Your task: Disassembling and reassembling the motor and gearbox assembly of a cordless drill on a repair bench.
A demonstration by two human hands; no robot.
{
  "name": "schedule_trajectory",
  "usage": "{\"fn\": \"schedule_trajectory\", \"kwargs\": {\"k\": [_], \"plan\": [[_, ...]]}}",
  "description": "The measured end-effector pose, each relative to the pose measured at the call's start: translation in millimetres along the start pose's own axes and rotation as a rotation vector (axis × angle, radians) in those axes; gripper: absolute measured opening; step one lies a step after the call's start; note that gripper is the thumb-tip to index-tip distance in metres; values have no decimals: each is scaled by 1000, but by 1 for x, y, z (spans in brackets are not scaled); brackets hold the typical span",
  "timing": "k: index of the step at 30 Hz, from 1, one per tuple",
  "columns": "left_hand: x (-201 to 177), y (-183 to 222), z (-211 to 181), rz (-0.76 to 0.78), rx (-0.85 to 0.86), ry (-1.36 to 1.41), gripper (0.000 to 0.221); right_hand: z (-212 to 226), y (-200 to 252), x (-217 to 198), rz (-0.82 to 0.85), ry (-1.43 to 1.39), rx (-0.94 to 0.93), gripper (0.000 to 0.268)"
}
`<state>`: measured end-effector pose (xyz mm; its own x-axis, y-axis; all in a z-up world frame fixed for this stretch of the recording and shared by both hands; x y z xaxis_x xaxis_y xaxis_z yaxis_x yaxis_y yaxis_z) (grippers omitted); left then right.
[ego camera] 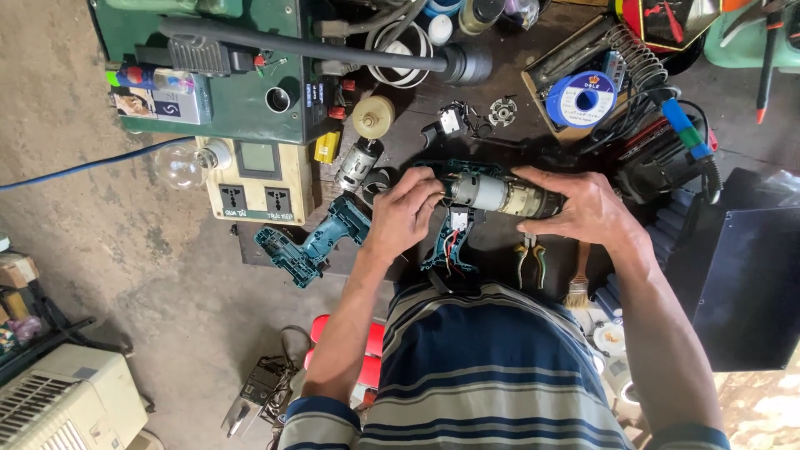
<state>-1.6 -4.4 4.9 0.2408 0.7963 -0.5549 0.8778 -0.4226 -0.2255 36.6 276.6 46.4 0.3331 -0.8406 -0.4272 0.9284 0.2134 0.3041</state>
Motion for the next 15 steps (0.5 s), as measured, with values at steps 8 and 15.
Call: {"fn": "schedule_trajectory", "kwargs": {"k": [8, 15], "plan": [[-8, -7, -3, 138, 45, 32, 8, -1, 3, 2, 5, 53, 19, 75], [-10, -12, -6, 207, 67, 65, 8, 3, 7, 0, 2, 75, 38, 77]]}}
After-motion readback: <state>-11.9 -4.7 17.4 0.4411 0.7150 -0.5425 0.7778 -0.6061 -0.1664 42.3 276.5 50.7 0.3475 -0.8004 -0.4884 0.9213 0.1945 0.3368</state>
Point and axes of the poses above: each hand's wrist, its own y-axis away from the middle knuckle, its own x-axis out of the palm, z = x × y, the point moved 3 cm from there along -y, towards the middle knuckle
